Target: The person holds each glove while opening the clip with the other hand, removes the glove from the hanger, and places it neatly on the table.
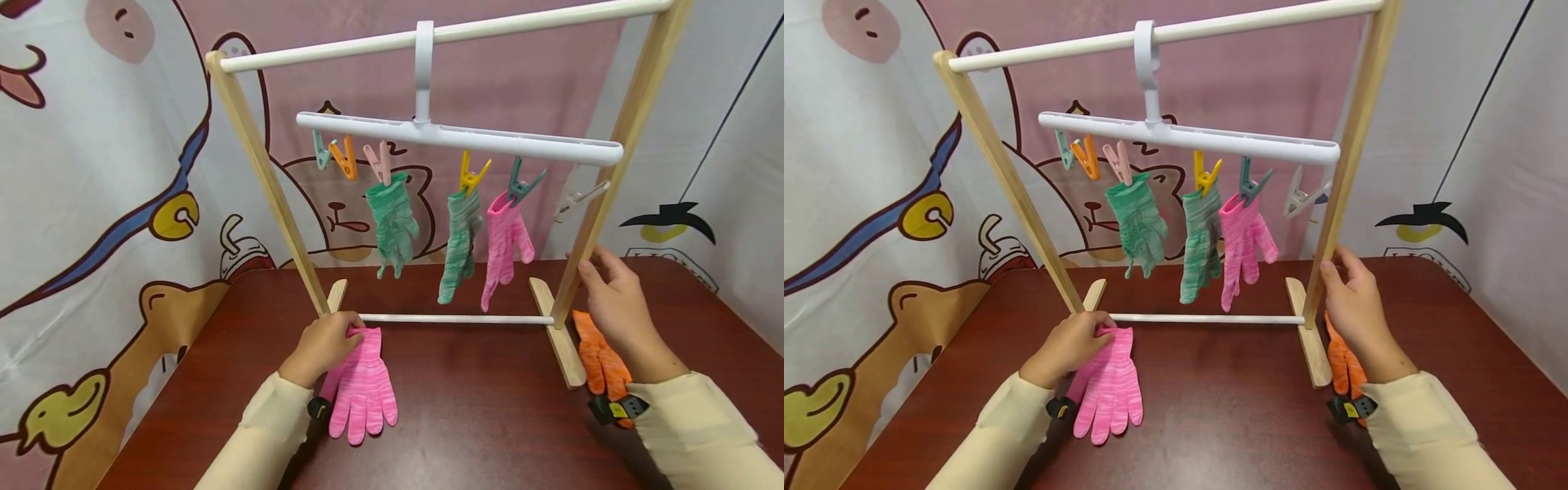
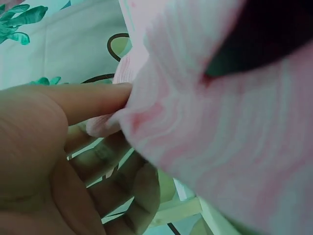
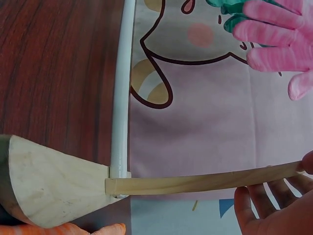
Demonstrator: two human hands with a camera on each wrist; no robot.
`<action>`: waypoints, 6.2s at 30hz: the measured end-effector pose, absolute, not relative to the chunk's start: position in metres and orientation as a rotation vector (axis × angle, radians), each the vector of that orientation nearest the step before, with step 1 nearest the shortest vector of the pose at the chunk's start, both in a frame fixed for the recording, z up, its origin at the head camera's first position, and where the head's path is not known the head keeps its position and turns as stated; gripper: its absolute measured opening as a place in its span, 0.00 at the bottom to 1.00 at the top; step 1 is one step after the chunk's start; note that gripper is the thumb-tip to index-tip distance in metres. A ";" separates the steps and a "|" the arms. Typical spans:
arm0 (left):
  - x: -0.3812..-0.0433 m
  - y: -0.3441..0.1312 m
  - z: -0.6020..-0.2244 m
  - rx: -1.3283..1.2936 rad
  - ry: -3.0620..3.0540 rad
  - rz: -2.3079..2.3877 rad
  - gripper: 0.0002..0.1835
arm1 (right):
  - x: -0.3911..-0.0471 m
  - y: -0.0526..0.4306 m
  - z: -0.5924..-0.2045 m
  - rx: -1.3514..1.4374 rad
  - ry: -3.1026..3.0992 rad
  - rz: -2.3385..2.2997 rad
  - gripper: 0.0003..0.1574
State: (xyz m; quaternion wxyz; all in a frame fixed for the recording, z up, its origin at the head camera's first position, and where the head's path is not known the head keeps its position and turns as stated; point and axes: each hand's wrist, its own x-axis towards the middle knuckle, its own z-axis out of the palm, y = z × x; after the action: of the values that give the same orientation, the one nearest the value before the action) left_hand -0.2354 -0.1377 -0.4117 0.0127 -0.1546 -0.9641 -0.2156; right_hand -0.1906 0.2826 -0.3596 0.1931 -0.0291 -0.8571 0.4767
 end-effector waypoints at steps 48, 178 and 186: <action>-0.235 -0.144 -0.412 -0.495 -2.880 -0.319 0.13 | -0.189 0.283 -0.359 -0.061 -2.418 1.278 0.29; -0.198 0.045 -0.318 -0.833 -2.321 -1.687 0.16 | -0.188 0.281 -0.358 -0.004 -2.346 1.322 0.30; -0.183 0.029 -0.321 -0.888 -2.330 -1.676 0.14 | -0.188 0.282 -0.361 -0.025 -2.360 1.327 0.30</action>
State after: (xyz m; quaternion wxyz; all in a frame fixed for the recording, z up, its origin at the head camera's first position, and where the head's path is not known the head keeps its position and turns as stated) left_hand -0.1833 0.0294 -0.3209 0.0685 -0.2947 -0.7737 -0.5567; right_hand -0.1880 0.2821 -0.3607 0.2152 -0.0089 -0.8512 0.4785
